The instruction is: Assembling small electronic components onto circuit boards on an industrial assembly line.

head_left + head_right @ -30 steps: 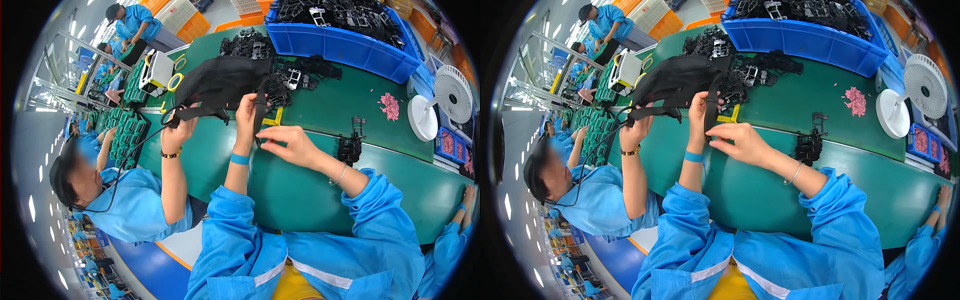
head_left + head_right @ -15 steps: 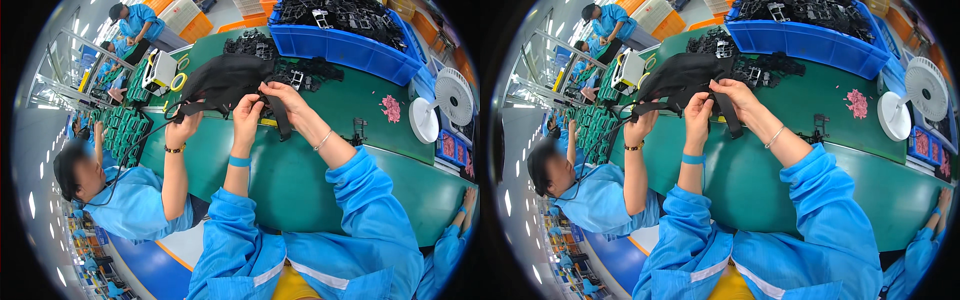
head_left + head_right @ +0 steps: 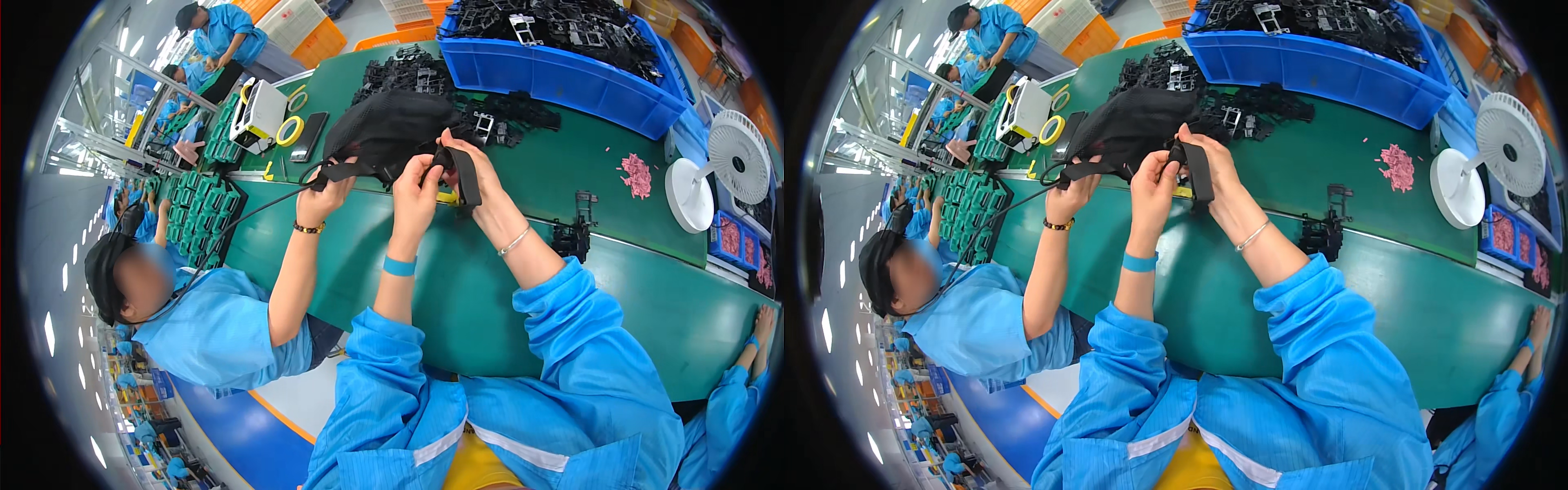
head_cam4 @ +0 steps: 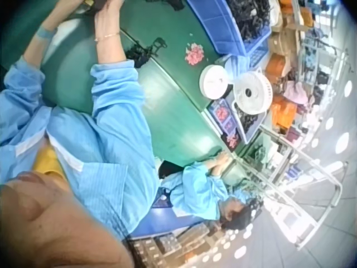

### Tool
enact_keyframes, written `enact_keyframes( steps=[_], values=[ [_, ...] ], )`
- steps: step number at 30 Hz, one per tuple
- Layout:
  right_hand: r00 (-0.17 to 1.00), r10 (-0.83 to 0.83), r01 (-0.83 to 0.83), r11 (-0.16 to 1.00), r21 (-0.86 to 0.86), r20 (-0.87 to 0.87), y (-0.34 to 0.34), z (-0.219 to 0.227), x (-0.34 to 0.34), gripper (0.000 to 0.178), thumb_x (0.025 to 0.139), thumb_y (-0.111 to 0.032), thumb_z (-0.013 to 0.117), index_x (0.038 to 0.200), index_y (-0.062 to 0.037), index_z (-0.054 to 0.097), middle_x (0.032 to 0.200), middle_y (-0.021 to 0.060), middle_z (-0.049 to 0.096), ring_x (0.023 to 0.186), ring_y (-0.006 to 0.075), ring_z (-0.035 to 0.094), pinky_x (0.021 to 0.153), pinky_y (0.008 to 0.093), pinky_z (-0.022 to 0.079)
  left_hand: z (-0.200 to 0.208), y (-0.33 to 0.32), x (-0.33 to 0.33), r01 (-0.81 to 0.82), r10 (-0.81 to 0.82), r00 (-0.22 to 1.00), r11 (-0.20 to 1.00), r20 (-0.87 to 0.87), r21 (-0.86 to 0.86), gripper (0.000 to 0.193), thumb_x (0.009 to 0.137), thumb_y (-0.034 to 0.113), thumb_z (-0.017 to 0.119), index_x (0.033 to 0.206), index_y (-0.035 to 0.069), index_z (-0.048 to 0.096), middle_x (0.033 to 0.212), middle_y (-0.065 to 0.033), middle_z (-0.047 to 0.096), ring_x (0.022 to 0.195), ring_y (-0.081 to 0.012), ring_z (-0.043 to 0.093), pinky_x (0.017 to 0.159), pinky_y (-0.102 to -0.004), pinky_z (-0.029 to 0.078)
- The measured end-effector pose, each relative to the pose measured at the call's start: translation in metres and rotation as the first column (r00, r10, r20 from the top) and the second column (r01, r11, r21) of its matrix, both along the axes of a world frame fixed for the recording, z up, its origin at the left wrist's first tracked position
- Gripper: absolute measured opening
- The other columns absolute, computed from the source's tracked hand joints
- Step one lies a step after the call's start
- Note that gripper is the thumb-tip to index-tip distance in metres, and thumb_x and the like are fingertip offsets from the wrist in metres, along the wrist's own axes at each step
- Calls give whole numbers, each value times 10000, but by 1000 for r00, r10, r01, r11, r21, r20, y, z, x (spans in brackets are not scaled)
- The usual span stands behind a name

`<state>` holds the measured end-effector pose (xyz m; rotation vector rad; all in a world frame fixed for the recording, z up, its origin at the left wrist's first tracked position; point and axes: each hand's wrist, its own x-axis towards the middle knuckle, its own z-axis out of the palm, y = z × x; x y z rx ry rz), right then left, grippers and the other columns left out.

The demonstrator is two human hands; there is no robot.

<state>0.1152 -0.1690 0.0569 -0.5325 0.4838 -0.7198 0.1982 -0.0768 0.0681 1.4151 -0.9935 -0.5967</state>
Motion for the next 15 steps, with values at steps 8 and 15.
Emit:
enact_keyframes(
  steps=[8, 15],
  values=[
    [995, 66, -82, 968, 236, 72, -5, -14, -9, 258, 817, -304, 779, 840, -110, 609, 672, -20, 579, 530, 83, 563, 450, 187, 438, 12, -11, -11, -115, 242, 720, 966, 650, -233, 456, 675, -28, 761, 1112, 29, 646, 1009, -108, 651, 925, -285, 631, 824, -357, 511],
    [997, 63, -61, 998, 33, -47, -6, -4, -27, 211, 871, -247, 720, 939, -71, 627, 767, -19, 613, 620, 89, 595, 542, 231, 505, 2, -14, -6, -58, 305, 650, 933, 696, -355, 422, 691, 11, 762, 1102, 16, 668, 1015, -125, 661, 908, -277, 639, 789, -363, 528]
  ],
)
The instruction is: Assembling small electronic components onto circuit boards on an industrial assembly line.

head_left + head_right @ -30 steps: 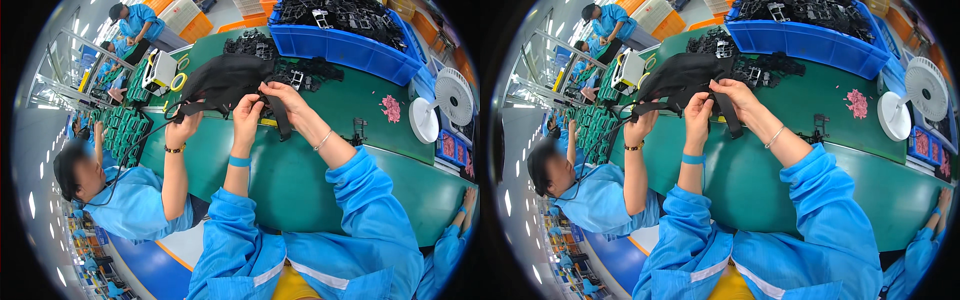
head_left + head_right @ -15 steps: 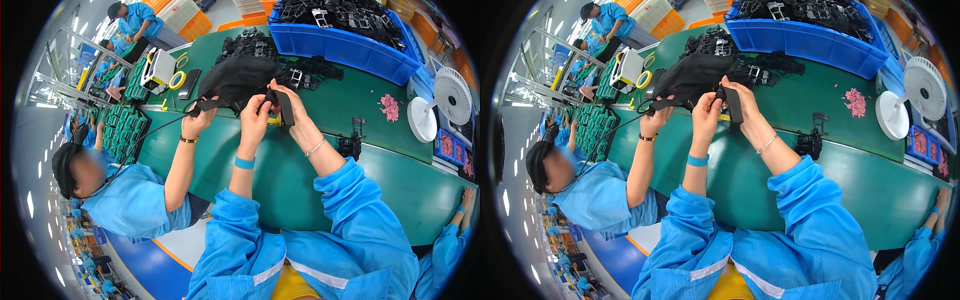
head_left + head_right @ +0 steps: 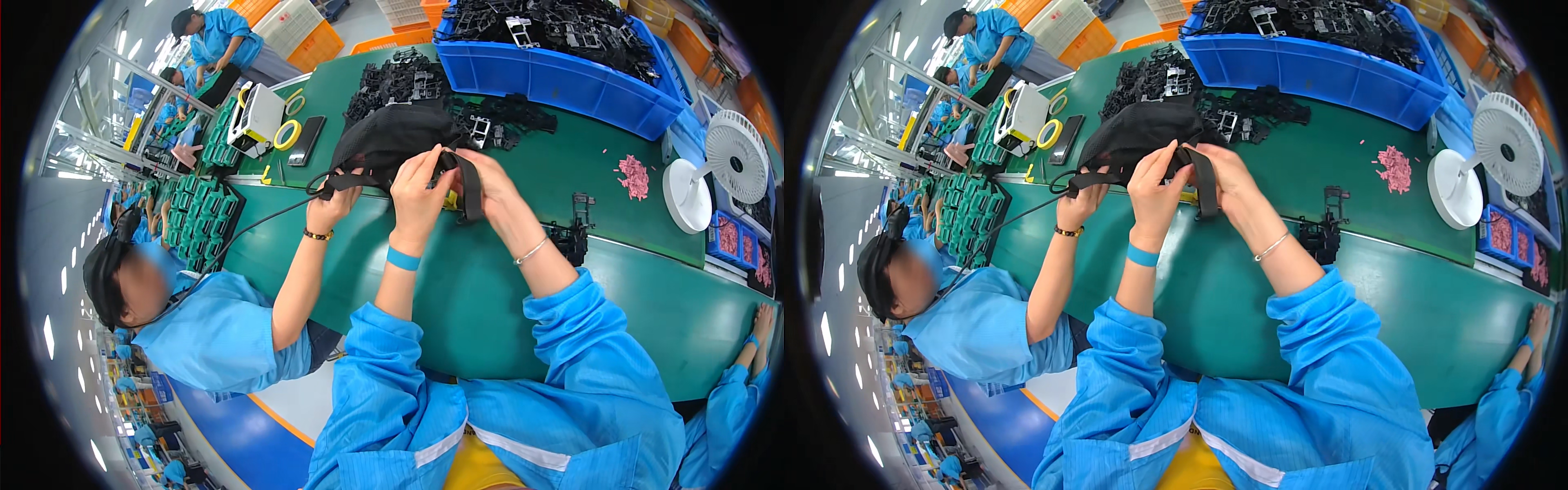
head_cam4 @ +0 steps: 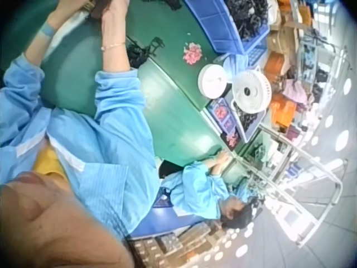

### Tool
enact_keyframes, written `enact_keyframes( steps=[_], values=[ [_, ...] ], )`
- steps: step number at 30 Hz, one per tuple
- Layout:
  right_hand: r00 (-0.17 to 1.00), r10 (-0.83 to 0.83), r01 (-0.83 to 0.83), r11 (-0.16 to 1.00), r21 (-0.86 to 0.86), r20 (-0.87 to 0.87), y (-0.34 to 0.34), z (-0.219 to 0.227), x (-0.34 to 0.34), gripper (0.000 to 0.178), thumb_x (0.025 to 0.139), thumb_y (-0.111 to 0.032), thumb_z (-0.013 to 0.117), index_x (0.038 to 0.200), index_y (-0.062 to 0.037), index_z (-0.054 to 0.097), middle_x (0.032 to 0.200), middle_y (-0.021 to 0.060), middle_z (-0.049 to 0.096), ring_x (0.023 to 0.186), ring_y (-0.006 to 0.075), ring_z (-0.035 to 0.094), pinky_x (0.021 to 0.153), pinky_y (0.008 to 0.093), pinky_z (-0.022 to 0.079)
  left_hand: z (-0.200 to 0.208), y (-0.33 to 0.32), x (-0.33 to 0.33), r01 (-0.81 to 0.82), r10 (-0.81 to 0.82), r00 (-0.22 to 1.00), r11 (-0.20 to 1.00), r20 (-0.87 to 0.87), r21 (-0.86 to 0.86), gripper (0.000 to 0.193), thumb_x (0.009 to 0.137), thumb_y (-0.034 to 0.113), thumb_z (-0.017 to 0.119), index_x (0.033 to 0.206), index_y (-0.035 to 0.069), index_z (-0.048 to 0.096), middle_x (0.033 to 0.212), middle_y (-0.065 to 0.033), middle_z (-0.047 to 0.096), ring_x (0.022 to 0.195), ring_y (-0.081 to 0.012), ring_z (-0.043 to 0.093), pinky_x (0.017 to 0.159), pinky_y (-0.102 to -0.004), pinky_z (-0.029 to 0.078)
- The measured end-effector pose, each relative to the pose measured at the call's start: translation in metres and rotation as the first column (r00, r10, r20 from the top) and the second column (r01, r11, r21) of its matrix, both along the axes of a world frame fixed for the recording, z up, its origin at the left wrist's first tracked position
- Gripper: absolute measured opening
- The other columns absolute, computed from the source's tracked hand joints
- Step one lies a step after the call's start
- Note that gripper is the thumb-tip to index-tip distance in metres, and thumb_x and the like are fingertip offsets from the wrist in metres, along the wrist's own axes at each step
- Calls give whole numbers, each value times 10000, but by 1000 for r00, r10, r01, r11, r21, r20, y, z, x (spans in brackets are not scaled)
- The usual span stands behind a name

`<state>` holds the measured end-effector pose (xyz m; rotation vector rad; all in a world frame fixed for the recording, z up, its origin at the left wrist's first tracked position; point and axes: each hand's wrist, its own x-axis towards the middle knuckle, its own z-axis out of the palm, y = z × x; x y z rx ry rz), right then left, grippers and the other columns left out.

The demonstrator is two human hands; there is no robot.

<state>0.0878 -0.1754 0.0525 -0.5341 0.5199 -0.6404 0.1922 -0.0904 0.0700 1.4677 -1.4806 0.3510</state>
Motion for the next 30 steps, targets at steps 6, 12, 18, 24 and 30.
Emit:
enact_keyframes(
  steps=[6, 12, 18, 24, 30],
  values=[
    [975, -159, -17, 652, -758, -158, -13, 40, -31, 311, 884, -152, 680, 1169, -34, 640, 1118, 43, 598, 924, 115, 603, 796, 249, 501, 1, -9, 13, -2, 1, 998, 1000, 64, 19, 459, 686, -16, 739, 1136, 13, 654, 1014, -134, 661, 906, -294, 648, 797, -373, 535],
    [867, -427, -94, 369, -925, -259, -33, 25, -31, 299, 785, -57, 608, 1067, -16, 698, 815, 73, 708, 668, 104, 641, 625, 244, 511, 4, -33, 0, 56, -58, 997, 997, 57, 44, 456, 713, 23, 772, 1153, 16, 654, 987, -131, 655, 850, -257, 665, 716, -324, 548],
    [931, -193, -200, 439, -876, -309, -54, 35, -46, 207, 899, -87, 576, 1066, -6, 667, 788, 21, 661, 669, 64, 593, 584, 216, 464, 14, -35, 2, 78, -73, 995, 993, -66, 84, 441, 707, 37, 788, 1130, 26, 662, 966, -129, 670, 855, -245, 668, 734, -325, 544],
    [921, -172, -267, 376, -887, -350, -60, 34, -46, 92, 888, -67, 612, 934, 12, 624, 755, 2, 618, 685, 62, 574, 612, 215, 459, 11, -37, 6, 142, -142, 990, 987, 0, 76, 374, 683, 64, 794, 1042, 55, 690, 960, -105, 677, 874, -276, 661, 758, -353, 545],
    [907, -212, -272, 364, -891, -364, -61, 29, -42, 84, 880, -50, 628, 939, 11, 628, 763, -2, 622, 680, 58, 572, 614, 214, 463, 10, -43, 0, 152, -152, 988, 988, 4, 39, 370, 667, 72, 801, 1022, 51, 702, 945, -95, 686, 872, -264, 665, 753, -346, 549]
  ],
)
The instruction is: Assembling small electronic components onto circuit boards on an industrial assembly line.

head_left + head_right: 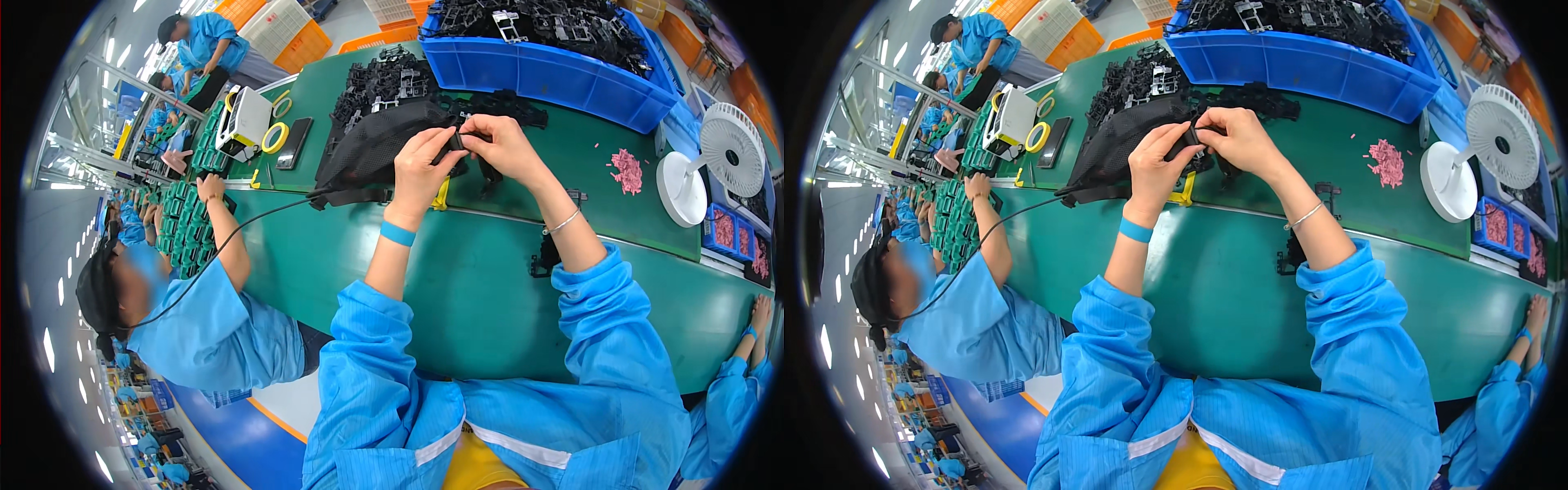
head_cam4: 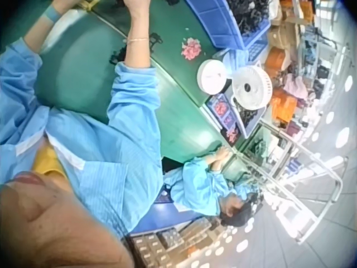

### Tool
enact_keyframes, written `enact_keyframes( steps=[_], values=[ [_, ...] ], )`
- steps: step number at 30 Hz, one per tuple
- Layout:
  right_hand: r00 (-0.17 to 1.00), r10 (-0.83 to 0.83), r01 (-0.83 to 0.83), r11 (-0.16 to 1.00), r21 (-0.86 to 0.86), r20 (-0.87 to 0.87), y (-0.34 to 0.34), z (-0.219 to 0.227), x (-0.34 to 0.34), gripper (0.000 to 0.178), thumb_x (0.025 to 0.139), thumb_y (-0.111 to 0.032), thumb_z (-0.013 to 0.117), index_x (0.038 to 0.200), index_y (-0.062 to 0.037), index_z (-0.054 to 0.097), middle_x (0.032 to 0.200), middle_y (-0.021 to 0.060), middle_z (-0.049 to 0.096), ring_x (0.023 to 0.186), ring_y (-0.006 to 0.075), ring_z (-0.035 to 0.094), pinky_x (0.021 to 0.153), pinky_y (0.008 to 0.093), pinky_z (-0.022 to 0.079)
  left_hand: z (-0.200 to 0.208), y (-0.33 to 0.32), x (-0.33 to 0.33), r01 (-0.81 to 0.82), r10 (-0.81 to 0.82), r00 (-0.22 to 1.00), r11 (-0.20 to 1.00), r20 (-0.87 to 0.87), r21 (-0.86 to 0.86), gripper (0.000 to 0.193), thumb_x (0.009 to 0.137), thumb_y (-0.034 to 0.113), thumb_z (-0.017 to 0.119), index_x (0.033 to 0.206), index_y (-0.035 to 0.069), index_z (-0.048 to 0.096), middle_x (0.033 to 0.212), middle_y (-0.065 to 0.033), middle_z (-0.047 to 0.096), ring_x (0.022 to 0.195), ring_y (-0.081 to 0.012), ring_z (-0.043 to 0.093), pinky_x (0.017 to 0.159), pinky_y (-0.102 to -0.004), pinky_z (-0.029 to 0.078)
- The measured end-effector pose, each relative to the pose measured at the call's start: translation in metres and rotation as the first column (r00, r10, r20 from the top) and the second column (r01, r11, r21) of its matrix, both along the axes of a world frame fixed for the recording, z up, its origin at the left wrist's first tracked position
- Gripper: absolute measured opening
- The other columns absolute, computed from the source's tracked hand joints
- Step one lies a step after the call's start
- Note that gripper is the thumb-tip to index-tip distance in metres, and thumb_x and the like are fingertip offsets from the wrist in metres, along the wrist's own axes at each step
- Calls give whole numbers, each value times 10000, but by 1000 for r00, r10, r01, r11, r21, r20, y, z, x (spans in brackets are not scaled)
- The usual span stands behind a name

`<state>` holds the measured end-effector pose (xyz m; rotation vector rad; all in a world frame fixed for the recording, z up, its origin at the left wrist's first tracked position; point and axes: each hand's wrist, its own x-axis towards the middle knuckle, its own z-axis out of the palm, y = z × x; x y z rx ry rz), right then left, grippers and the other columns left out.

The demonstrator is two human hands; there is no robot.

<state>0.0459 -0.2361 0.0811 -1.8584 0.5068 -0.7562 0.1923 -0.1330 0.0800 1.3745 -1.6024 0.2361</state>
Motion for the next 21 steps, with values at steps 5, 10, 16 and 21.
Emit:
enact_keyframes(
  steps=[5, 10, 16, 21],
  values=[
    [989, 11, -40, 979, 198, 145, 2, 7, -7, 120, 871, -57, 649, 979, -9, 666, 813, -7, 650, 688, 48, 578, 607, 205, 474, -2, 2, 8, -55, 55, 998, 998, 19, -38, 353, 661, 36, 811, 1003, 37, 722, 998, -103, 709, 873, -227, 691, 747, -302, 563],
    [999, -18, 15, 997, 81, 41, -11, 1, -9, 132, 864, -66, 665, 985, -14, 676, 886, 12, 655, 696, 49, 577, 616, 212, 479, -6, 0, 9, -57, 56, 998, 997, -26, -42, 368, 648, 40, 821, 1000, 30, 717, 1004, -106, 706, 881, -223, 691, 760, -304, 561],
    [989, -30, 48, 991, -124, 144, -13, -10, -1, 96, 840, -55, 660, 914, 7, 668, 768, 42, 635, 656, 82, 574, 602, 253, 471, -1, -3, -3, -18, 16, 999, 1000, -52, -22, 364, 648, 35, 824, 996, 32, 715, 973, -84, 666, 865, -203, 657, 720, -298, 545],
    [995, 41, -44, 999, 32, 85, -7, -7, 3, 82, 869, -57, 638, 910, 11, 661, 765, 30, 643, 673, 69, 584, 608, 236, 481, -4, -2, -2, 1, -3, 997, 1000, -72, -27, 374, 644, 38, 829, 1001, 33, 717, 945, -71, 644, 833, -199, 640, 687, -300, 533]
  ],
)
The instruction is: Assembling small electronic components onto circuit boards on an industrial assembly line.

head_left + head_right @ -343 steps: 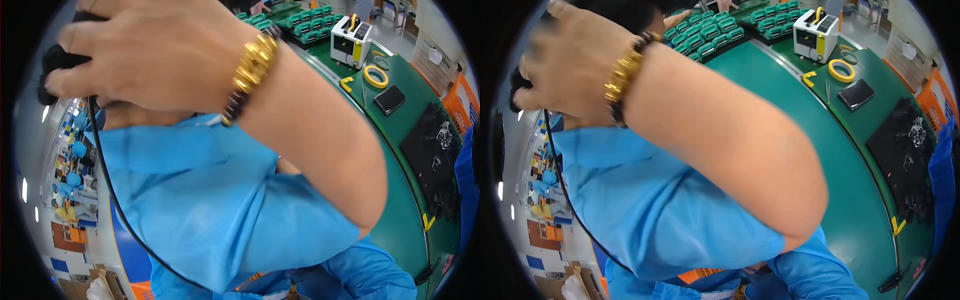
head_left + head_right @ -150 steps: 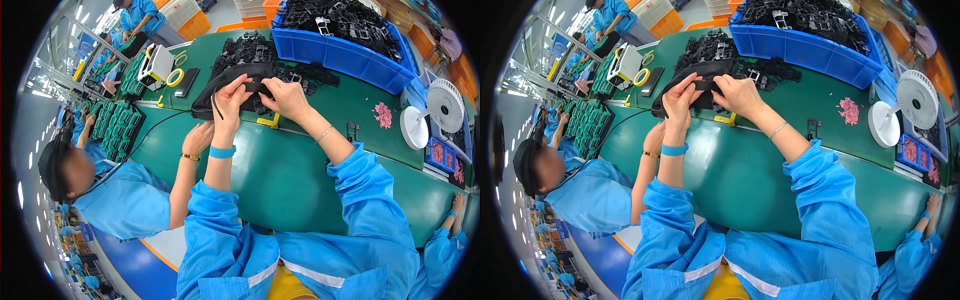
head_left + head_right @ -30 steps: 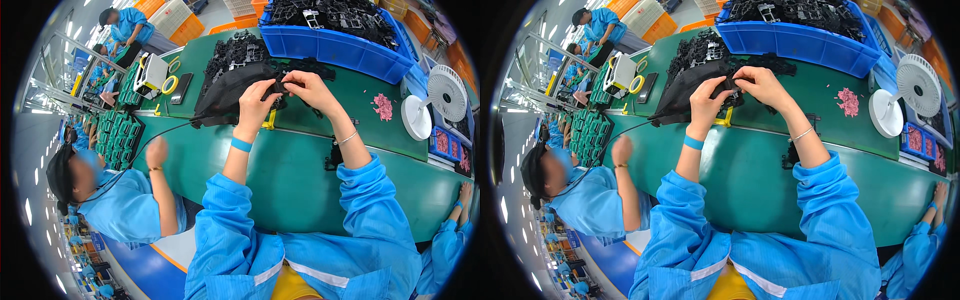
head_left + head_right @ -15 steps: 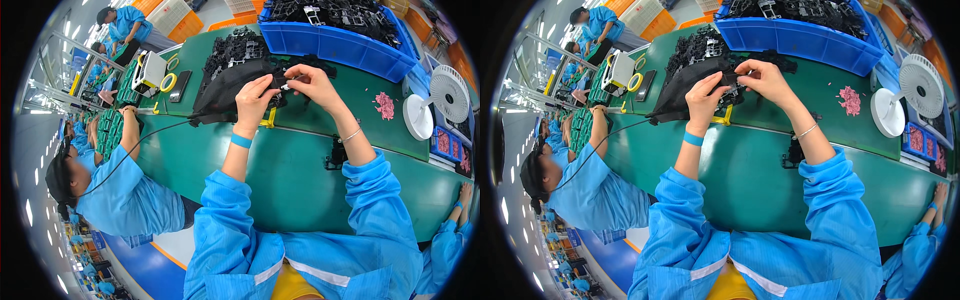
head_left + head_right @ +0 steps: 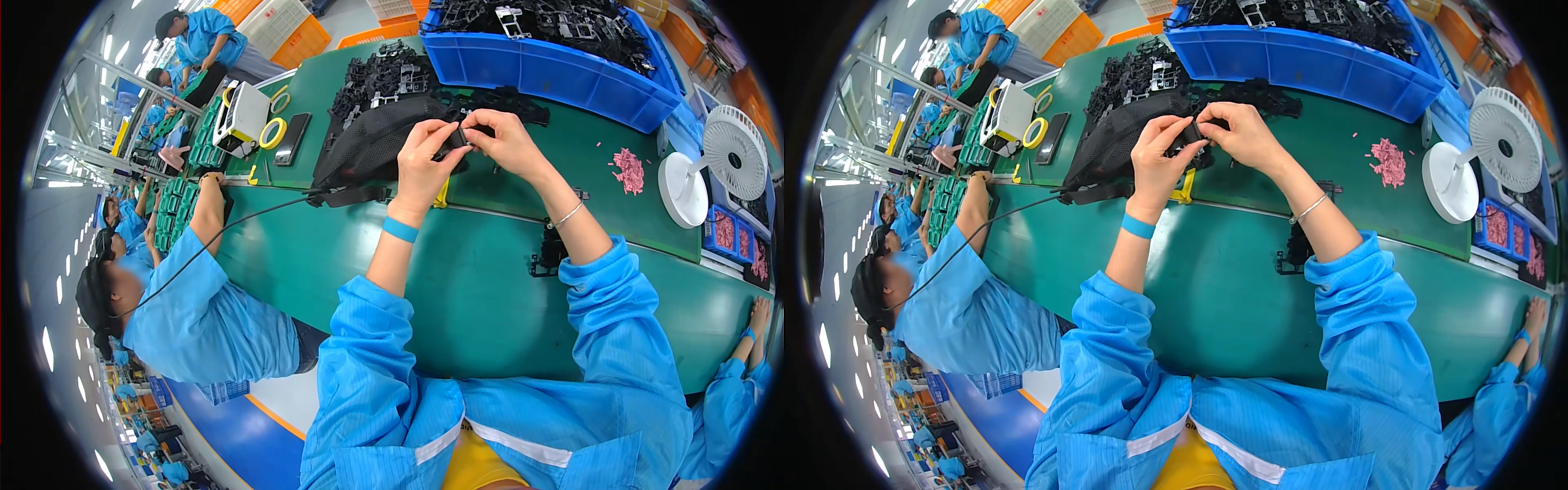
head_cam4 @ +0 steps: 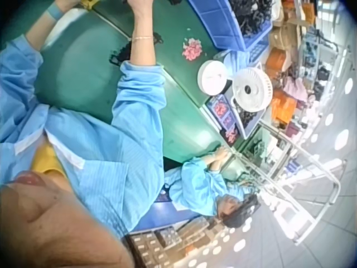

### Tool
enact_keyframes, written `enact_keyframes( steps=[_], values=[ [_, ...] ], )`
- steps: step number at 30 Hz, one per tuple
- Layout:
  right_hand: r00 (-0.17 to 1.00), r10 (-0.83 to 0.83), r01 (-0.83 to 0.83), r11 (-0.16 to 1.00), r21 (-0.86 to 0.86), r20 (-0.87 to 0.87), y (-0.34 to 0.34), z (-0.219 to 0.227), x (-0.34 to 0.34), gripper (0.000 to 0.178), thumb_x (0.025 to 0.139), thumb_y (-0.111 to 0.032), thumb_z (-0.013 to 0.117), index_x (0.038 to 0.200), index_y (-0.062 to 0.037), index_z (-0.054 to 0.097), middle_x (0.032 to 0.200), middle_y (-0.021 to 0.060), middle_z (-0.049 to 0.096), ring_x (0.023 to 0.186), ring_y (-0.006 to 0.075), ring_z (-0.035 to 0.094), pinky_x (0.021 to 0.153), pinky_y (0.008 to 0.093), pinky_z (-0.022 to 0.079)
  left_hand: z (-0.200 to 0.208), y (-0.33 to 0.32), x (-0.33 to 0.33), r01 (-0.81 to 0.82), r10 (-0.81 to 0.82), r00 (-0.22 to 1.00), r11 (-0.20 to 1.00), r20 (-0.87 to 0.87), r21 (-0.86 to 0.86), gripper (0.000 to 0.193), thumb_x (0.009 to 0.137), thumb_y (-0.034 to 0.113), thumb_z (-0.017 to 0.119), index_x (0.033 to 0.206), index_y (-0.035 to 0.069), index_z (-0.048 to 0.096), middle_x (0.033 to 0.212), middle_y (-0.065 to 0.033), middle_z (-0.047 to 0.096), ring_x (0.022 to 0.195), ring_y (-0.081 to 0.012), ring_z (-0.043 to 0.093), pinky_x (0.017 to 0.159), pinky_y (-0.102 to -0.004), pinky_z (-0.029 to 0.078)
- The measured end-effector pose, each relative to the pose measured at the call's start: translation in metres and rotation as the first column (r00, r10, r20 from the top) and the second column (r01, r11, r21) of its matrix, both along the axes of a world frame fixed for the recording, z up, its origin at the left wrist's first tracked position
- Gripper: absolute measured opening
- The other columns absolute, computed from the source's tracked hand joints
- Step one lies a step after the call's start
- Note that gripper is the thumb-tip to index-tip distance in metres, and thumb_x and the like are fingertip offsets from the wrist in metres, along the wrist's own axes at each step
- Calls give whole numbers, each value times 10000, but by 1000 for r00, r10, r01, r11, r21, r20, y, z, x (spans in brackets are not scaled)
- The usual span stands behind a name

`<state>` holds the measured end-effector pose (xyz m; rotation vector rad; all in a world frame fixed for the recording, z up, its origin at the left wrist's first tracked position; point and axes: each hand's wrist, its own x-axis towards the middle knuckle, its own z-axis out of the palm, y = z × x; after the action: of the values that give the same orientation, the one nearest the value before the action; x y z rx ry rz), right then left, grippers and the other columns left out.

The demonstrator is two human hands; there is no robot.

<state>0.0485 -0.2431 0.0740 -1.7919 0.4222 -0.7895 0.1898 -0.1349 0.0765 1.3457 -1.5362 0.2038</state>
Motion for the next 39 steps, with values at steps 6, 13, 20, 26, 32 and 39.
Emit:
enact_keyframes(
  steps=[6, 13, 20, 26, 32, 39],
  values=[
    [995, 97, -101, 982, 162, 31, -17, 3, -12, 115, 898, -96, 652, 968, -13, 691, 801, 3, 659, 698, 57, 587, 623, 207, 482, 0, 5, 8, -62, 62, 998, 998, -12, -6, 376, 634, 46, 837, 989, 24, 716, 922, -79, 664, 810, -200, 656, 714, -298, 544],
    [999, 45, -45, 999, -20, -13, -9, -3, -6, 113, 887, -99, 660, 936, 0, 685, 765, -29, 623, 685, 43, 544, 617, 208, 453, -2, 0, -1, 24, -24, 1000, 999, -4, 41, 397, 636, 45, 824, 1013, 43, 699, 954, -93, 651, 842, -250, 653, 727, -327, 551],
    [998, 32, -32, 999, 0, 59, 1, 7, -9, 267, 831, -76, 704, 1088, -14, 665, 951, 15, 656, 788, 74, 565, 658, 223, 467, -5, 2, 1, -17, 18, 999, 999, -27, 31, 388, 642, 23, 811, 1011, 40, 689, 965, -99, 655, 857, -259, 658, 748, -333, 551],
    [999, 26, -38, 841, -540, -30, 4, 18, -11, 540, 680, -79, 798, 1185, -40, 612, 1174, 96, 616, 1044, 243, 630, 861, 324, 533, -11, 0, 1, 51, -36, 986, 995, -165, 86, 465, 692, -84, 755, 1125, 4, 610, 1006, -96, 666, 933, -172, 670, 813, -281, 559],
    [996, -38, -21, 769, -638, -79, 6, 17, -12, 523, 648, -55, 788, 1142, -35, 619, 1136, 120, 639, 1002, 319, 640, 848, 368, 547, -9, 4, 0, 120, -88, 978, 979, -188, 168, 436, 740, -137, 682, 1138, -15, 553, 1039, -107, 653, 975, -172, 667, 841, -278, 556],
    [989, -145, 99, 520, -848, 26, 6, 19, -9, 332, 694, -106, 740, 1004, -63, 629, 1019, 62, 668, 874, 249, 664, 721, 341, 546, -1, 8, 8, 295, -136, 868, 915, -477, 276, 377, 796, -152, 622, 1135, -29, 514, 1068, -93, 637, 1018, -142, 639, 868, -256, 531]
  ],
)
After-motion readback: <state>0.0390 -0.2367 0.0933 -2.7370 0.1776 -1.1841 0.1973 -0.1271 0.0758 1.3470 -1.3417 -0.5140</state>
